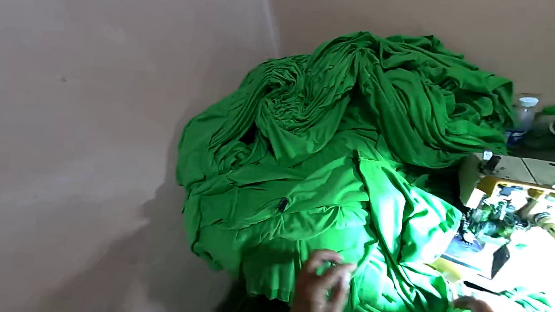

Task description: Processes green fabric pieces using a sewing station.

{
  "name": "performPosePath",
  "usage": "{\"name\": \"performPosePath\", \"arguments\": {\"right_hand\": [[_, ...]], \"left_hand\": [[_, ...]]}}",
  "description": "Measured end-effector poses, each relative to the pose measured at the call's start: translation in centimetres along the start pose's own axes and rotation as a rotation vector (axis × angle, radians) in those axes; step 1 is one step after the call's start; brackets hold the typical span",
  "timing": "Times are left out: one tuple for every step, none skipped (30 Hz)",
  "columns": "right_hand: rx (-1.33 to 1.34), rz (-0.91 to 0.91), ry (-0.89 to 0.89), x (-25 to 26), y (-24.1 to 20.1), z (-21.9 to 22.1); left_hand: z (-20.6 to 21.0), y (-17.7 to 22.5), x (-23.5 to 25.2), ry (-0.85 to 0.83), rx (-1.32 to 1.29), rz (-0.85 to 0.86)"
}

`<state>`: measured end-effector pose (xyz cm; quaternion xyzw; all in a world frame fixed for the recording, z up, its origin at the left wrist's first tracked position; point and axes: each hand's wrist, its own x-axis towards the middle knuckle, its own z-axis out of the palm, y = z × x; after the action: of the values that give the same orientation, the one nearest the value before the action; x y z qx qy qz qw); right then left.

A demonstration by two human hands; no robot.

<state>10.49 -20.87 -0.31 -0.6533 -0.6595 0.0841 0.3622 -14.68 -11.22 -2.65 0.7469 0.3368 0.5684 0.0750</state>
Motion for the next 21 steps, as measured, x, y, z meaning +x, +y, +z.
{"name": "performPosePath", "arguments": {"right_hand": [[0.073,-0.071,-0.111,0.0,-1.6,0.1],[0.152,-0.114,-0.226,0.2,-2.7,0.2],[0.204,-0.154,-0.298,0.6,-3.2,0.3],[0.216,-0.189,-0.315,1.4,-3.4,0.4],[0.202,-0.231,-0.285,2.7,-3.5,0.6],[0.173,-0.284,-0.212,4.5,-3.7,1.0],[0.138,-0.332,-0.101,6.6,-4.1,1.7],[0.108,-0.341,-0.027,8.9,-5.1,2.1],[0.089,-0.325,0.021,11.3,-6.3,2.5],[0.07,-0.285,0.047,13.8,-7.5,2.9],[0.042,-0.23,0.062,16.3,-8.4,3.4],[0.007,-0.17,0.076,18.6,-9.2,4.0],[-0.042,-0.118,0.098,20.6,-9.8,4.9],[-0.093,-0.076,0.115,22.2,-10.0,5.8],[-0.149,-0.037,0.11,23.5,-9.9,6.7],[-0.195,0.007,0.083,24.4,-9.8,7.5],[-0.228,0.047,0.049,24.7,-9.9,7.9],[-0.255,0.052,0.034,24.7,-10.3,7.8],[-0.256,0.005,0.037,24.3,-10.9,7.0],[-0.227,-0.092,0.057,23.6,-11.4,5.7],[-0.164,-0.216,0.094,22.8,-11.6,3.9]], "left_hand": [[-2.0,-1.2,0.6,0.09,0.089,0.0],[-4.0,-2.5,1.2,0.163,0.194,-0.01],[-6.1,-3.9,1.7,0.2,0.275,-0.05],[-7.9,-5.4,2.1,0.209,0.327,-0.124],[-9.4,-6.9,2.4,0.194,0.357,-0.212],[-10.6,-8.4,2.6,0.156,0.356,-0.3],[-11.3,-9.6,2.6,0.115,0.344,-0.358],[-11.7,-10.5,2.5,0.082,0.331,-0.387],[-11.7,-10.9,2.4,0.072,0.33,-0.39],[-11.7,-10.9,2.3,0.071,0.344,-0.38],[-11.6,-10.8,2.1,0.083,0.355,-0.359],[-11.4,-10.7,1.9,0.107,0.363,-0.324],[-11.2,-10.7,1.7,0.134,0.359,-0.289],[-11.0,-10.7,1.6,0.163,0.348,-0.258],[-10.8,-10.6,1.5,0.185,0.338,-0.238],[-10.7,-10.5,1.4,0.201,0.333,-0.228],[-10.8,-10.3,1.4,0.204,0.323,-0.231],[-10.9,-10.2,1.5,0.2,0.32,-0.24],[-11.0,-10.1,1.7,0.192,0.32,-0.26],[-11.1,-10.1,1.9,0.181,0.323,-0.289],[-11.1,-10.0,2.1,0.163,0.328,-0.33]]}}
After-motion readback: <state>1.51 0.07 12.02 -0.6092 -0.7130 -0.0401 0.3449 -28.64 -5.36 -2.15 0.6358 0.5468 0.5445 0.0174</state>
